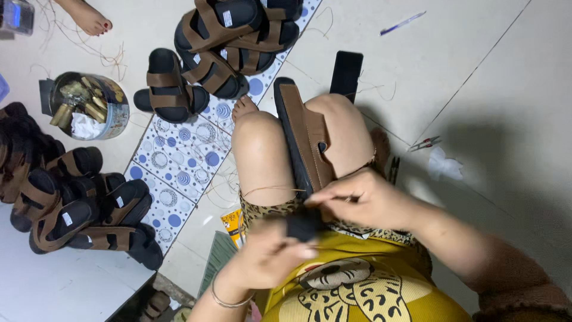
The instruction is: The person sits on the floor and sews a brown sandal held on their lap using a needle and thread. They repeatedly push the needle through the sandal's sole and pull the thread to stitch it.
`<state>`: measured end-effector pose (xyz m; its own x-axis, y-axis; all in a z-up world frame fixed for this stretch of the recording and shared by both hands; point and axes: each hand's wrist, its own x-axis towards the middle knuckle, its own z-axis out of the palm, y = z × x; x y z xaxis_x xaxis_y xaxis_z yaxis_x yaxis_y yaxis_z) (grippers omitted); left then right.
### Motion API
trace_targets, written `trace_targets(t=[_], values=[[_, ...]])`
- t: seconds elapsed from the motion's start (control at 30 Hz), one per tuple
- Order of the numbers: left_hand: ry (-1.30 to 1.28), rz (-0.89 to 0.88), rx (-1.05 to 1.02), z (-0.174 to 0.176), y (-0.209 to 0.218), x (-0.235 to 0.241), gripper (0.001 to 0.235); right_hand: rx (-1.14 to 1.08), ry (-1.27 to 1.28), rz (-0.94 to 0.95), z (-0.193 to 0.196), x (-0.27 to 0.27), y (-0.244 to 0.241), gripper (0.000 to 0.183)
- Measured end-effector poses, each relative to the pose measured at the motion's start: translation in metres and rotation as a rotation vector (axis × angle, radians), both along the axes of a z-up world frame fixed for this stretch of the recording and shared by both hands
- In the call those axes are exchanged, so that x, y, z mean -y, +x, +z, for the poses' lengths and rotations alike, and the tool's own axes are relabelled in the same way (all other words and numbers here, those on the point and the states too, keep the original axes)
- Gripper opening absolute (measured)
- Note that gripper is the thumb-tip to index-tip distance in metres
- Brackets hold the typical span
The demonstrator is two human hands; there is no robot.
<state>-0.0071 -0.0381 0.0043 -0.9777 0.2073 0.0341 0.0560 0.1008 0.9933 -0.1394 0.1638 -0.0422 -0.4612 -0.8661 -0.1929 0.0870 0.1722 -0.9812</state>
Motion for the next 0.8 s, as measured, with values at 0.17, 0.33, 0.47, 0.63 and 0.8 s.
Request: trace_targets(t=[0.17, 0.33, 0.47, 0.63, 0.8], values=[[0.434, 0.610, 0.046, -0.017, -0.014, -0.011, 0.019, -0.536, -0.142, -0.246, -0.013, 0.000, -0.005, 0.010], [-0.509, 0.480, 0.366, -0.050, 0.008, 0.008, 0.038, -1.530, 0.602, -0.418, -0.122, -0.155, -0.131, 0.012], [-0.156, -0.109, 0.568, -0.054, 0.028, 0.029, 0.039, -0.710, 0.563, -0.802, -0.130, -0.212, -0.146, 0.013], [0.755, -0.021, 0.266, -0.056, 0.003, 0.027, 0.036, -0.218, 0.240, -0.553, -0.053, -0.089, -0.040, 0.024], [0.193, 0.744, -0.021, -0.085, -0.032, 0.039, 0.027, -0.317, 0.192, 0.066, -0.014, -0.037, 0.008, 0.017]])
